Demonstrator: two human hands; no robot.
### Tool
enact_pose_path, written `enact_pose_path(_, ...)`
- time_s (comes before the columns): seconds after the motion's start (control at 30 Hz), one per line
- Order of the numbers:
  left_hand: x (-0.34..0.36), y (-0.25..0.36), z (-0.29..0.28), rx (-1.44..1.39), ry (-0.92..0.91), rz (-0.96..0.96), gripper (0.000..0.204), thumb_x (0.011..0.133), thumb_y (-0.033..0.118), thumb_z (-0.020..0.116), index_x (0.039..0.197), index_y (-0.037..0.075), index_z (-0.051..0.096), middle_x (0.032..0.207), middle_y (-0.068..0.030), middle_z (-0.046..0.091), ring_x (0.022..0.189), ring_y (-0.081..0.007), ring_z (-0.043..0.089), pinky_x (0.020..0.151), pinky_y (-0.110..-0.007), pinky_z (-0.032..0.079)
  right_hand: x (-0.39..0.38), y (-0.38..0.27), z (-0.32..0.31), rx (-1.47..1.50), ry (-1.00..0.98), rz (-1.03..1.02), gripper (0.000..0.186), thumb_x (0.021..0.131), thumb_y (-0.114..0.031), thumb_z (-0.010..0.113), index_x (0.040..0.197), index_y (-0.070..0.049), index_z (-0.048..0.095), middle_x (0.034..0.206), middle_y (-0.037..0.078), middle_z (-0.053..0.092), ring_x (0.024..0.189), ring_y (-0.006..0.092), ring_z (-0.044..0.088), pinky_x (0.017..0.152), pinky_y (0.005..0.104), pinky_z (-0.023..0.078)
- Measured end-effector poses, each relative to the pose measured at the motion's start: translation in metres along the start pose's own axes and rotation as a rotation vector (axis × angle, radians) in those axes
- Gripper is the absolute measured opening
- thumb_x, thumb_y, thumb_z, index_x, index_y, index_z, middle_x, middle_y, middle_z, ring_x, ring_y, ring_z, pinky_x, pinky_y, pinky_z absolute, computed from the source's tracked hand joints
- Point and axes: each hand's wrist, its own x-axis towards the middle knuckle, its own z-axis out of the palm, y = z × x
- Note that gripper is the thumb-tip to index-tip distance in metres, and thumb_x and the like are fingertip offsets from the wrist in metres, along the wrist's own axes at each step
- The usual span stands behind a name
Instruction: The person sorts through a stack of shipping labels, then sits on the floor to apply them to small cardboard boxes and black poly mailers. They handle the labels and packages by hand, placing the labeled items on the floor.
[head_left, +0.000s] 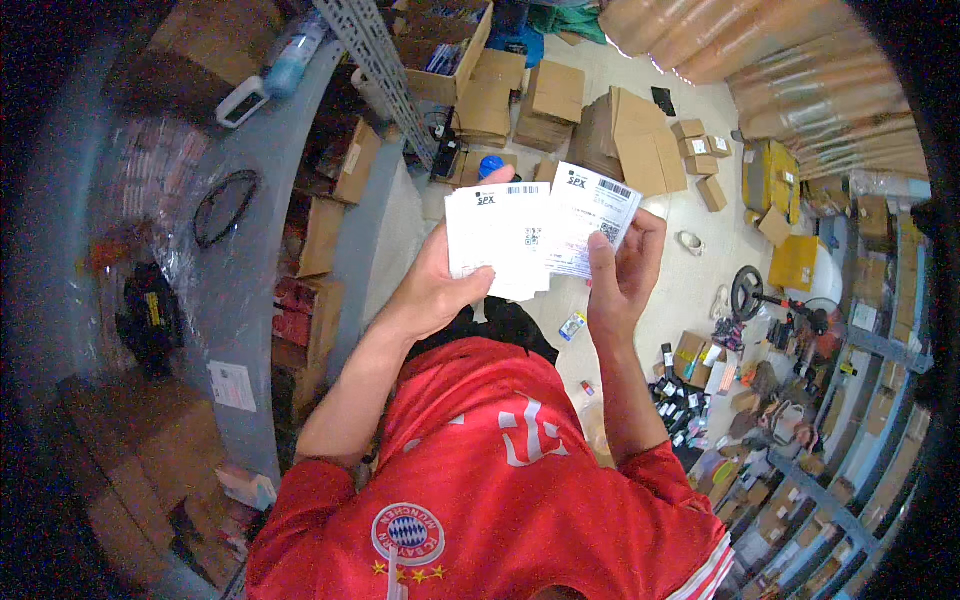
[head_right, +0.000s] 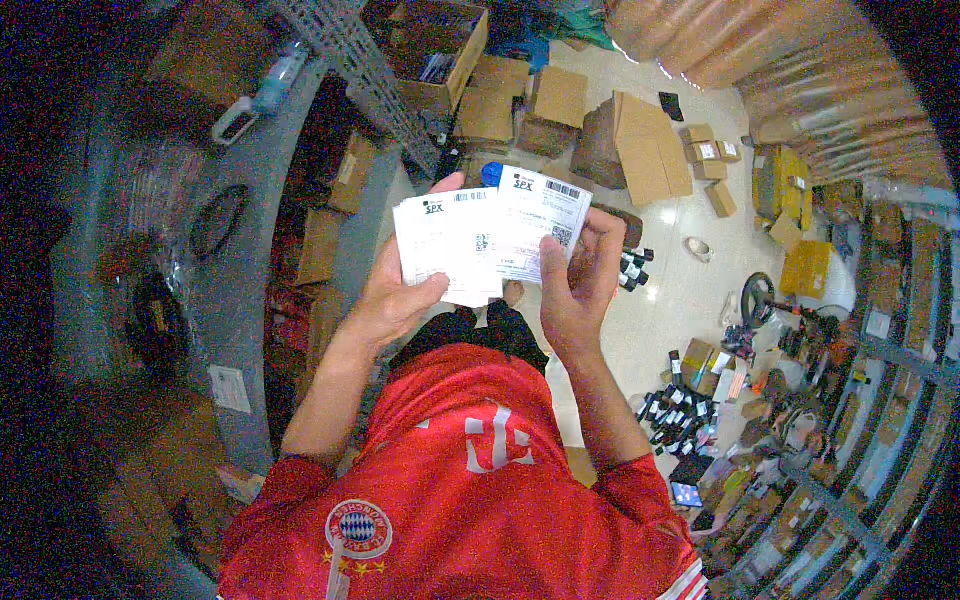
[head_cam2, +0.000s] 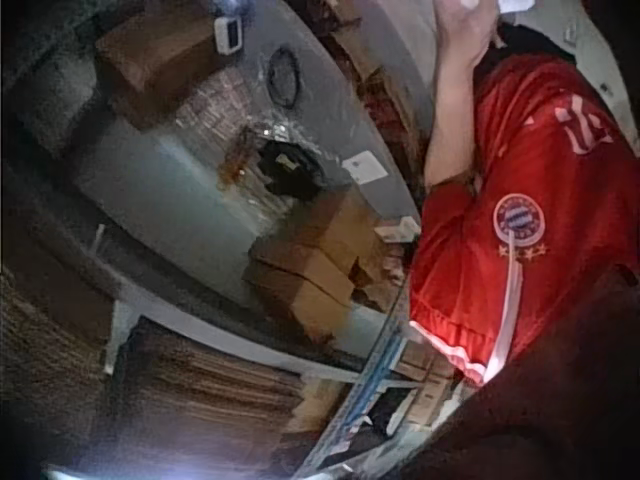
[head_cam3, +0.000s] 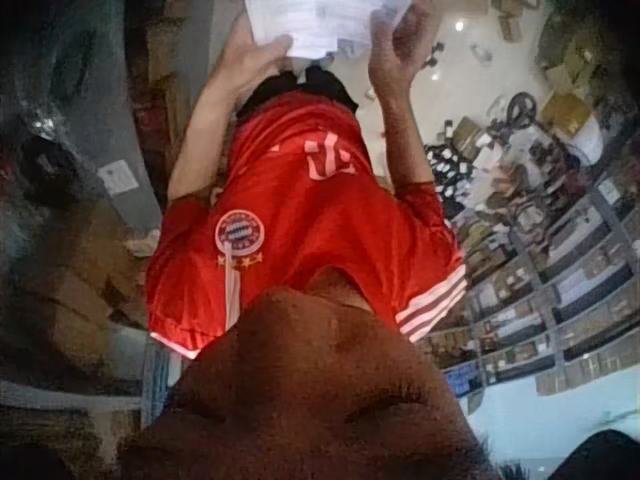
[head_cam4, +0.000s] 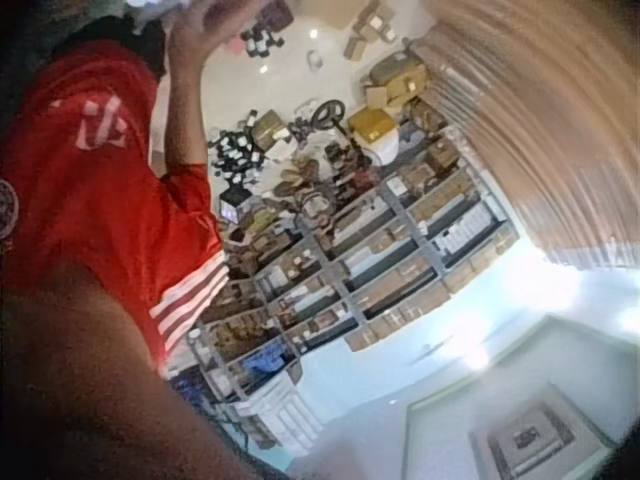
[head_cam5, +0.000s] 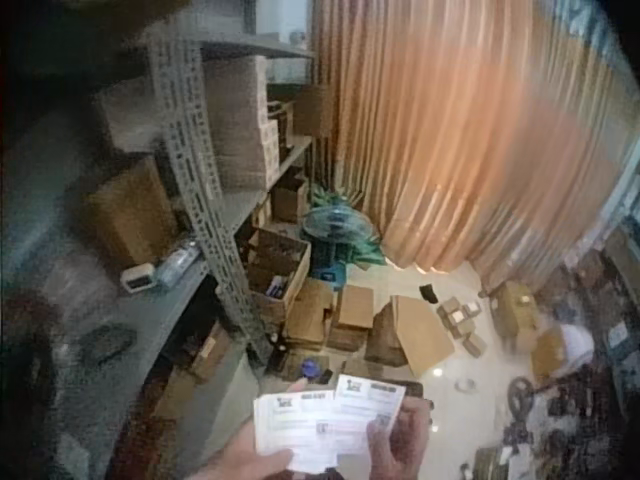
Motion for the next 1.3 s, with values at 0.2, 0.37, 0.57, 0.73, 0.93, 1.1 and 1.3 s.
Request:
enact_pose_path(0.2,-0.032,0.017,-0.022,0.070,0.075,0.087,0.081,0.088,-0.001,0.059,0.162,-0.001,0.026,0.171,-0.0114,0.028,0.153,-0.0222,0.036,0.125,-0.042,0.027,-0.007,0.002,0.035,0.029,-0.062,-0.020,0.034,0.099,0.004,0.058,0.129,0.000,0.043,0.122,0.016,0.062,0.116,0.0218,0.061,0.104,0.0352,0.047)
enact_pose_path(0.37,-0.048,0.037,-0.007,0.089,0.101,0.105,0.079,0.090,-0.004,0.058,0.162,-0.001,0.027,0.169,-0.0123,0.032,0.152,-0.0229,0.037,0.125,-0.041,0.028,-0.023,-0.023,0.052,0.020,-0.138,0.013,0.037,0.098,0.004,0.060,0.130,0.000,0.042,0.121,0.016,0.062,0.116,0.0212,0.062,0.102,0.0338,0.049)
enact_pose_path(0.57,-0.052,0.043,0.008,0.169,0.185,0.138,0.078,0.088,-0.007,0.055,0.161,-0.001,0.028,0.166,-0.0130,0.036,0.149,-0.0234,0.040,0.124,-0.041,0.031,-0.030,-0.038,0.070,0.004,-0.264,0.099,0.043,0.096,0.006,0.067,0.130,-0.001,0.041,0.118,0.016,0.064,0.111,0.0205,0.066,0.093,0.0320,0.055)
enact_pose_path(0.73,-0.055,0.038,-0.009,0.072,0.238,0.154,0.090,0.088,0.011,0.072,0.163,0.000,0.024,0.169,-0.0112,0.031,0.150,-0.0255,0.041,0.123,-0.043,0.033,-0.025,-0.028,0.076,-0.146,-0.227,-0.005,0.031,0.096,0.002,0.067,0.121,-0.001,0.049,0.112,0.011,0.061,0.103,0.0170,0.063,0.090,0.0304,0.052)
enact_pose_path(0.93,-0.055,0.045,-0.011,0.044,0.185,0.149,0.088,0.079,-0.008,0.050,0.163,0.000,0.027,0.163,-0.0131,0.040,0.147,-0.0214,0.044,0.124,-0.040,0.032,-0.009,-0.028,0.062,-0.209,-0.081,-0.062,0.022,0.096,0.000,0.066,0.114,-0.002,0.052,0.105,0.006,0.058,0.097,0.0166,0.059,0.091,0.0307,0.049)
enact_pose_path(1.1,-0.049,0.054,-0.007,0.002,0.198,0.087,0.089,0.078,-0.011,0.048,0.164,0.002,0.027,0.163,-0.0128,0.040,0.146,-0.0211,0.045,0.123,-0.040,0.033,0.000,-0.033,0.054,-0.167,0.025,-0.002,0.030,0.097,-0.001,0.066,0.123,-0.002,0.051,0.112,0.010,0.064,0.106,0.0184,0.063,0.096,0.0336,0.051)
enact_pose_path(1.3,-0.045,0.046,-0.015,-0.120,0.165,0.076,0.090,0.078,-0.012,0.047,0.165,0.005,0.027,0.161,-0.0104,0.043,0.143,-0.0210,0.049,0.121,-0.040,0.036,-0.001,-0.026,0.061,-0.240,-0.062,0.089,0.029,0.098,-0.003,0.065,0.125,0.002,0.056,0.115,0.013,0.068,0.106,0.0206,0.066,0.095,0.0355,0.052)
